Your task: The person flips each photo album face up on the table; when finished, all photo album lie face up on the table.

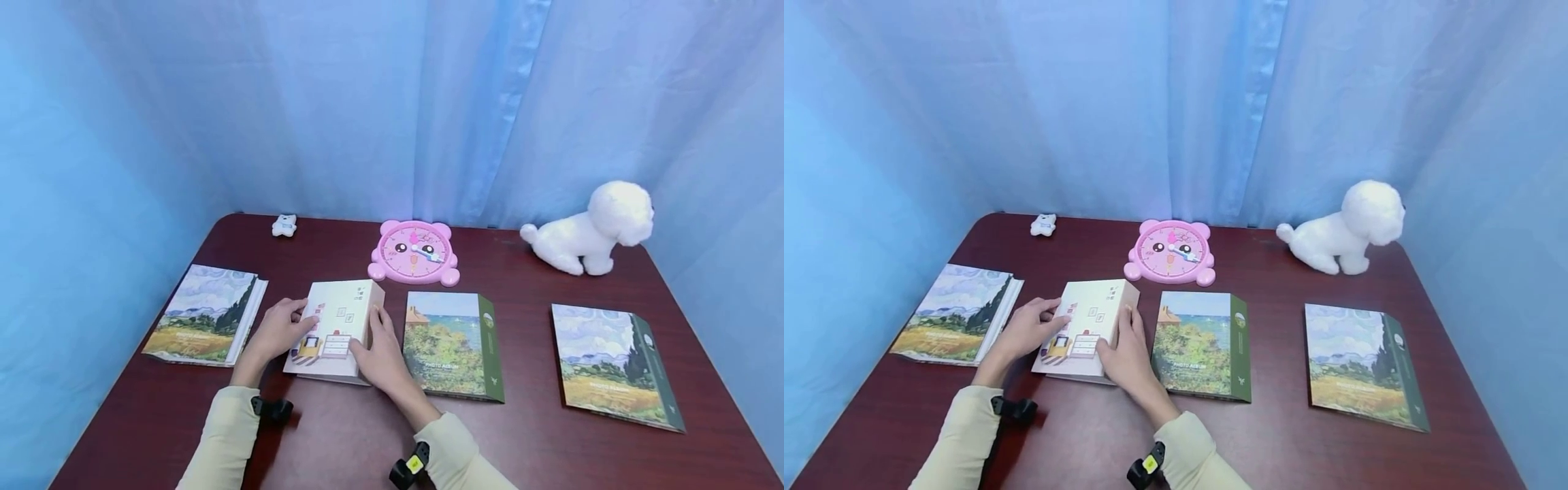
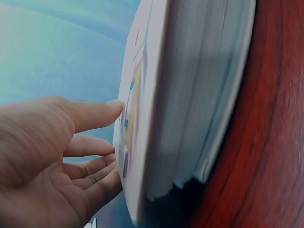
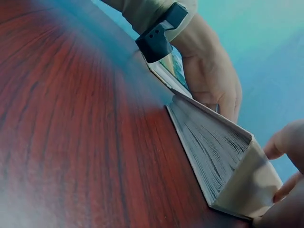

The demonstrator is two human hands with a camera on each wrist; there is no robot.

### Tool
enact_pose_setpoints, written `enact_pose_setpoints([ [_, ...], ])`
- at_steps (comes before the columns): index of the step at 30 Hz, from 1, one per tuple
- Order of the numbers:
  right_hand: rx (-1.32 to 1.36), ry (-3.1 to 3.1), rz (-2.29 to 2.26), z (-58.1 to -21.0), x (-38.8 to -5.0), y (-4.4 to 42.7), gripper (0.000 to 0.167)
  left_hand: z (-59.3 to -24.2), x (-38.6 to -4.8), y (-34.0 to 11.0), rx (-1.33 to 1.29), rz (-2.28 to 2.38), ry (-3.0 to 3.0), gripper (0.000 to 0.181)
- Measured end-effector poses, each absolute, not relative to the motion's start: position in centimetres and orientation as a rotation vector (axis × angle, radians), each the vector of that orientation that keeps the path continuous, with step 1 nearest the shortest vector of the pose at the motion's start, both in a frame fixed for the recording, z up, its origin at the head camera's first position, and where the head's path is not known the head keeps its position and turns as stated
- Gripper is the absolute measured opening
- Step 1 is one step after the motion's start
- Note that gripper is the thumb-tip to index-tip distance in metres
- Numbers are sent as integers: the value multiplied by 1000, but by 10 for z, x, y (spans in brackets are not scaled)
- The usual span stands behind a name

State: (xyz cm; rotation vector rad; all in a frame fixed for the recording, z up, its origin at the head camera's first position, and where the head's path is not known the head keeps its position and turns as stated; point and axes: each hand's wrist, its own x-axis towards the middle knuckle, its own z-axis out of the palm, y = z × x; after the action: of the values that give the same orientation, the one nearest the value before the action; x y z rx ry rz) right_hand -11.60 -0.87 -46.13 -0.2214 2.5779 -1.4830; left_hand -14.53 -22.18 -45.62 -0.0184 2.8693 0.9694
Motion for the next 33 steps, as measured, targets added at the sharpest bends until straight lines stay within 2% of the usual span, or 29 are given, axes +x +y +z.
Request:
enact_pose_setpoints([
  [11, -161, 2571, -1631, -447, -117, -1, 69, -451, -144, -207, 15, 1012, 2814, 65],
  [19, -151, 2156, -2054, -434, -123, 6, 65, -439, -138, -193, 119, 1196, 2628, 72],
  [26, -87, 1974, -2267, -427, -126, 7, 50, -439, -136, -185, 81, 1443, 2437, 67],
  [33, -107, 2028, -2314, -419, -124, -9, 51, -430, -139, -192, 210, 1788, 2244, 60],
])
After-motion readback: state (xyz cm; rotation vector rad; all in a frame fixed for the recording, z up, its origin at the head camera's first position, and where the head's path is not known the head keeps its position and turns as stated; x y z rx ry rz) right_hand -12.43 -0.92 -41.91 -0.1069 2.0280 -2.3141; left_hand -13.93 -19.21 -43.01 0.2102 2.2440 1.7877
